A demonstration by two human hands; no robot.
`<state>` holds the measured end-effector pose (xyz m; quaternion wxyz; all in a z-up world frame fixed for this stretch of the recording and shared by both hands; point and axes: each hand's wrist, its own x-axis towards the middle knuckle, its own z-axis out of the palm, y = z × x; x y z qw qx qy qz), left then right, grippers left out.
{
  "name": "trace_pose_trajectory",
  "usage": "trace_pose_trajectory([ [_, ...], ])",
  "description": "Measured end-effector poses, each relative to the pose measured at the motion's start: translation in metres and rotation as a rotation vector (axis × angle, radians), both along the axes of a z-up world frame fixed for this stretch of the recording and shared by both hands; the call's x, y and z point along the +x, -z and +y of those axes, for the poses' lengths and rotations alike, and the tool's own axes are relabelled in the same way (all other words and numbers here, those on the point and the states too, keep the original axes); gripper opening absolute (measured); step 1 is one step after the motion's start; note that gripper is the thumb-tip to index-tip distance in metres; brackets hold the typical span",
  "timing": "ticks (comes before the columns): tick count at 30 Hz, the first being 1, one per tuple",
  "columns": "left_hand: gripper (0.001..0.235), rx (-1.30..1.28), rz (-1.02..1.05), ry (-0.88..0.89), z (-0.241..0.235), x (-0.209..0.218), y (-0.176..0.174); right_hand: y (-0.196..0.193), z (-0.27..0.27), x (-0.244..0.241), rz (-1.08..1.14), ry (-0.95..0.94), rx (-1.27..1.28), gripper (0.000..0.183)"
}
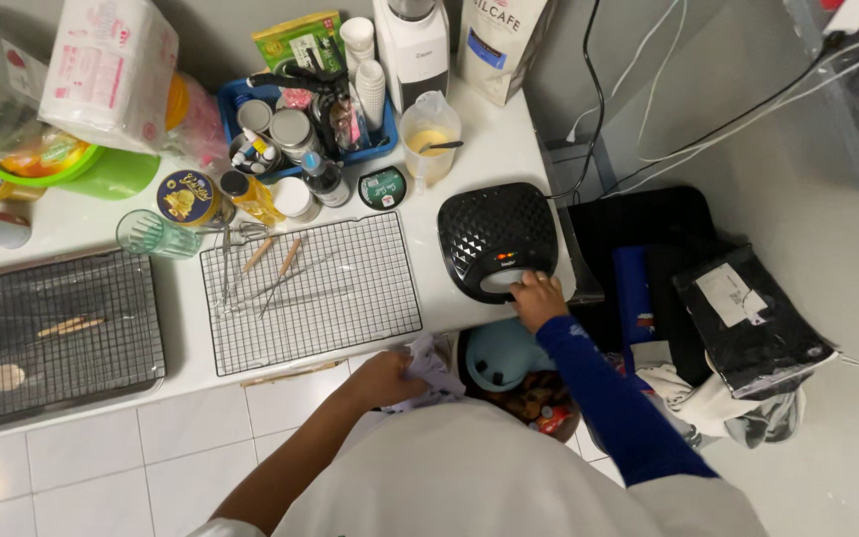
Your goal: The person wipes a metal wire rack with a purple cloth, then plugs in a waffle maker and wipes its interior and exterior surfaces. They also wipe a metal tray and handle a bottle of oil.
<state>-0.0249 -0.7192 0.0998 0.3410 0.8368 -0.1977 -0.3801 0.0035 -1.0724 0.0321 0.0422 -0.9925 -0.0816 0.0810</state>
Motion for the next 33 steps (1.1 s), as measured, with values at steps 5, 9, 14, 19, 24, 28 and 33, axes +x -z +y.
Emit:
trace_pose_trajectory([
  [5, 0.034, -0.047, 0.087, -0.033, 0.004, 0.0, -0.006, -0.043, -0.023, 0.025, 0.049, -0.156, 0.16, 0.025],
  [9, 0.032, -0.016, 0.194, -0.116, 0.006, 0.003, -0.013, -0.088, -0.041, 0.056, 0.005, -0.182, 0.228, 0.024],
  [14, 0.032, 0.003, 0.231, -0.117, 0.002, 0.006, -0.016, -0.123, -0.037, 0.122, -0.093, -0.108, 0.352, 0.029],
  [19, 0.033, -0.046, 0.171, -0.099, 0.001, 0.009, -0.015, -0.131, -0.03, 0.177, -0.172, 0.075, 0.593, 0.05],
  [24, 0.034, -0.072, 0.217, -0.155, 0.007, 0.007, -0.018, -0.134, -0.018, 0.199, -0.31, 0.004, 0.553, 0.043],
  [28, 0.033, -0.07, 0.22, -0.16, 0.01, 0.006, -0.023, -0.14, -0.012, 0.201, -0.414, -0.032, 0.457, 0.045],
  [33, 0.03, -0.129, 0.326, -0.193, 0.01, 0.005, -0.021, -0.12, -0.013, 0.149, -0.597, -0.044, 0.558, 0.044],
])
